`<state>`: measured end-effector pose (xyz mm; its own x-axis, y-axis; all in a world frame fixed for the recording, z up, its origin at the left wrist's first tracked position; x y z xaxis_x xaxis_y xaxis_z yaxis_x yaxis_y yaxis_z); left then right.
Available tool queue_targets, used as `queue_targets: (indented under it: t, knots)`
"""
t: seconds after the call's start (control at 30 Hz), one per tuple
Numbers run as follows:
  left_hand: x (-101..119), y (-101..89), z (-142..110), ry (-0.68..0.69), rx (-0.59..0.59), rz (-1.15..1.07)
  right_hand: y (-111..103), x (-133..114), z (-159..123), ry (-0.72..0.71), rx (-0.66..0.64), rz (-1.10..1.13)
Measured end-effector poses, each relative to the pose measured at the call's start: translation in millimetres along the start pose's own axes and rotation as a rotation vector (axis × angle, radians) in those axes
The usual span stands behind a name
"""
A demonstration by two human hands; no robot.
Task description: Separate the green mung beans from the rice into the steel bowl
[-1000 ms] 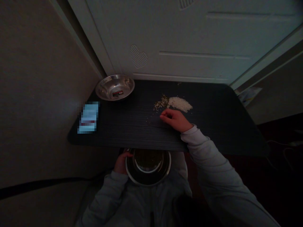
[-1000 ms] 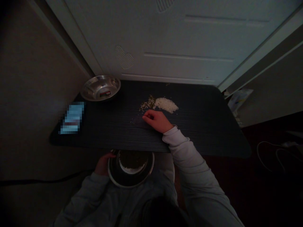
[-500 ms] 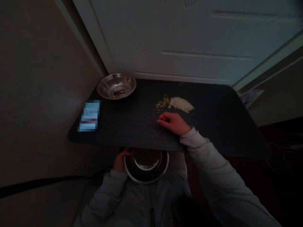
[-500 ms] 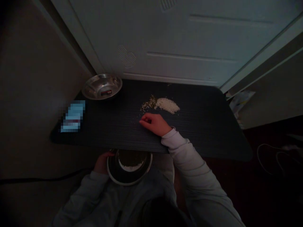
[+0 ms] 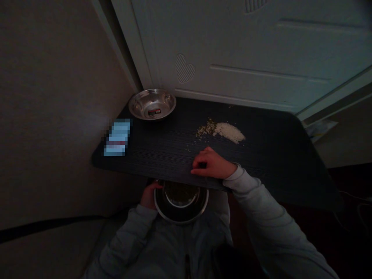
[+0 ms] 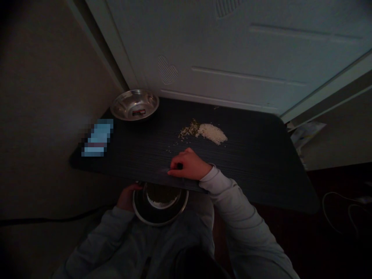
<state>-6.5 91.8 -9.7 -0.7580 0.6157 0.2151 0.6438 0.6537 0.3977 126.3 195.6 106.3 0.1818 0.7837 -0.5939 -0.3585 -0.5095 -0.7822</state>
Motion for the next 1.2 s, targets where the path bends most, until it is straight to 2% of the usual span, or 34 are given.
queue_targets:
  t: [0.3, 0.53, 0.6, 0.67, 0.77, 0.83, 0.9, 1.03, 1.2]
  knots:
    - [-2, -0.2, 7, -0.007, -0.051, 0.026, 2, 1, -2, 0.021, -0.018, 0.1]
    - [1, -3.1, 5, 0.027, -0.012, 0.065, -9, 6, -5, 0.084, 0.083, 0.152]
    - [0, -1.3, 4, 0.024, -0.026, 0.069, -18, 13, -9, 0.145, 0.195, 0.162]
    - [3, -0.7, 2, 0.038, -0.039, 0.044, -36, 24, -18, 0.229, 0.381, 0.104]
    - [7, -4.1, 1, 0.057, -0.028, 0.006, -66, 37, -39, 0.328, 0.673, -0.116]
    - [6, -6.8, 1, 0.032, -0.022, 0.01, -79, 41, -50, 0.35, 0.768, -0.277]
    - [4, -9.4, 2, -0.009, -0.015, 0.024, -84, 43, -55, 0.359, 0.777, -0.404]
    - [-1, -12.2, 4, -0.063, 0.001, 0.032, -82, 48, -56, 0.428, 0.672, -0.546]
    - [2, -9.0, 1, -0.049, -0.014, 0.02, -79, 46, -57, 0.492, 0.588, -0.654]
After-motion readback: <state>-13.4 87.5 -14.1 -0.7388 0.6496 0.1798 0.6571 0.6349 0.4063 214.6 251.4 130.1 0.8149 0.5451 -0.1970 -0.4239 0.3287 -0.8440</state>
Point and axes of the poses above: each hand's wrist, its own z-axis towards the middle knuckle, its own y-axis out of the palm, x = y × z, the point moved 8 cm from there along z, towards the middle knuckle, and after that the axes turned 15 degrees about -y, right-handed, at the moved point
